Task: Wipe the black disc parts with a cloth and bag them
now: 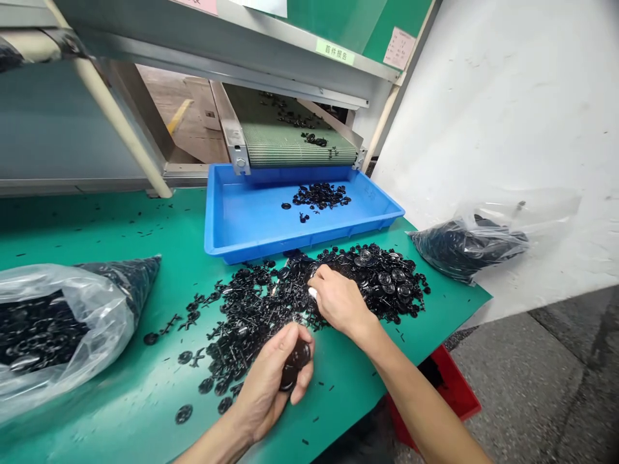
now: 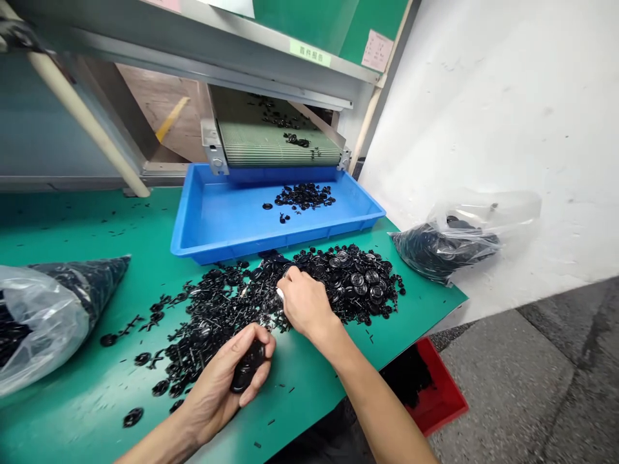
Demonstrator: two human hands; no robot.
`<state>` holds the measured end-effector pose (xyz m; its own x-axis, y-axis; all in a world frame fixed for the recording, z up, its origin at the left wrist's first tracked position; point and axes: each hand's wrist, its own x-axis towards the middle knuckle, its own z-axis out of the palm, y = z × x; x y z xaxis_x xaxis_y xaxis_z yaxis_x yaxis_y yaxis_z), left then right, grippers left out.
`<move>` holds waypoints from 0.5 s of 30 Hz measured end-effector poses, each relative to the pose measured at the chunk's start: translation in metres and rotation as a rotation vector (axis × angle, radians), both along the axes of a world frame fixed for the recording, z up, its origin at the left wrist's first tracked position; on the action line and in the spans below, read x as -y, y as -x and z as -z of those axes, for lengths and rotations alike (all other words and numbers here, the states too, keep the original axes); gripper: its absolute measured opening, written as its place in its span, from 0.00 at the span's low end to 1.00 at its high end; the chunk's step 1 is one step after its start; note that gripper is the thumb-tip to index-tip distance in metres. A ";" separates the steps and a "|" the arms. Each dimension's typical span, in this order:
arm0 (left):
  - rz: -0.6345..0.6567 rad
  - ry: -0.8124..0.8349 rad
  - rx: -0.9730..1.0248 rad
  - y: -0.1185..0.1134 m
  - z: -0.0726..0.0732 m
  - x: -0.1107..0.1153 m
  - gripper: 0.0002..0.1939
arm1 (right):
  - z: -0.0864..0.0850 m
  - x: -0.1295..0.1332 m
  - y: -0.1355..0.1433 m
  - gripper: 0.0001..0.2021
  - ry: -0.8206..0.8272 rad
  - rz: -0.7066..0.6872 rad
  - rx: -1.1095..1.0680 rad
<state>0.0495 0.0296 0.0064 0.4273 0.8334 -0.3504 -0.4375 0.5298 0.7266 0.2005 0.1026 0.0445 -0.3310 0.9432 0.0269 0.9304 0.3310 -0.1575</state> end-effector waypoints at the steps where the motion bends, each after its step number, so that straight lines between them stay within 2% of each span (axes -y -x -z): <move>1: 0.000 0.002 0.022 0.001 -0.001 -0.001 0.15 | 0.004 0.000 -0.001 0.13 -0.036 0.011 -0.065; 3: 0.017 0.000 0.053 0.002 -0.003 -0.003 0.13 | 0.012 0.002 -0.007 0.15 -0.103 0.049 -0.287; 5: 0.029 0.001 0.069 0.002 -0.003 -0.005 0.10 | 0.019 0.006 -0.014 0.15 -0.074 0.133 -0.594; 7: 0.015 -0.001 0.075 0.001 -0.003 -0.005 0.08 | 0.023 0.014 -0.019 0.15 0.063 0.227 -0.893; 9: -0.012 -0.014 0.054 0.000 -0.002 -0.004 0.08 | 0.023 0.025 -0.020 0.16 0.206 0.300 -1.092; 12: -0.035 -0.049 -0.024 -0.003 0.001 -0.002 0.11 | 0.022 0.047 -0.014 0.14 0.308 0.333 -1.208; 15: 0.000 -0.102 -0.127 -0.006 0.005 0.002 0.13 | 0.023 0.067 -0.008 0.12 0.335 0.327 -1.215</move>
<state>0.0553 0.0278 0.0014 0.3850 0.8673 -0.3156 -0.3384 0.4508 0.8260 0.2084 0.0351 0.0219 -0.0166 0.9942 -0.1059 0.1653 -0.1018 -0.9810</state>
